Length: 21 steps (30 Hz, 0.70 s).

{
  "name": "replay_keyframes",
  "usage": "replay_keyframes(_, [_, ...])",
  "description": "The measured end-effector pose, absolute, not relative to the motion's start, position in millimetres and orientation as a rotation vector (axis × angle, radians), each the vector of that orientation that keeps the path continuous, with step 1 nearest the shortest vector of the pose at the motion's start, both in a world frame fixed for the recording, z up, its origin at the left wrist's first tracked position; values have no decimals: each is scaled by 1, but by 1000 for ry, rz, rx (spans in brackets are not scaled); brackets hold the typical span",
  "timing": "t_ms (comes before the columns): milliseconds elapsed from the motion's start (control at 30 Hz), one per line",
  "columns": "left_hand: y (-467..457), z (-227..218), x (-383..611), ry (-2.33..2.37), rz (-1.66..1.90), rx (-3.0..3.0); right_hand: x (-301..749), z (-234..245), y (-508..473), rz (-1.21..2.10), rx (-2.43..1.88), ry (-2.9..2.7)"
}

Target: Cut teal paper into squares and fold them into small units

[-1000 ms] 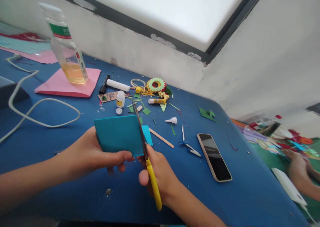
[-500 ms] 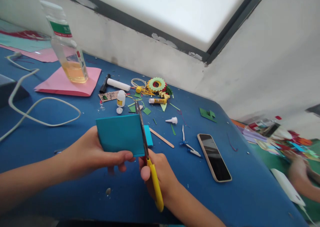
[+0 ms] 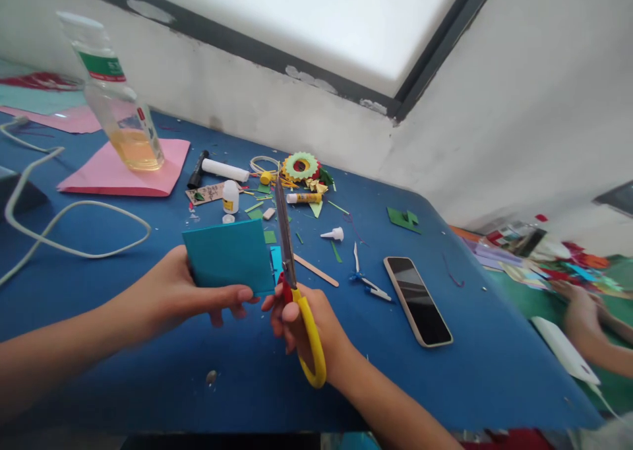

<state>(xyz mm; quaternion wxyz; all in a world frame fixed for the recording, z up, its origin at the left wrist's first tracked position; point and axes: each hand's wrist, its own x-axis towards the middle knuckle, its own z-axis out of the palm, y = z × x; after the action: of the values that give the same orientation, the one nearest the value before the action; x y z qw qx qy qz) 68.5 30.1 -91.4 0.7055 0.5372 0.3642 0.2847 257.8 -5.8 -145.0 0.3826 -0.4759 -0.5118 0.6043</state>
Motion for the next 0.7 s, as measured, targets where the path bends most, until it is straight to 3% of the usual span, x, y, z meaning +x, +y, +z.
replay_keyframes(700, [34, -94, 69, 893, 712, 1171, 265, -134, -4, 1266, -1259, -1693])
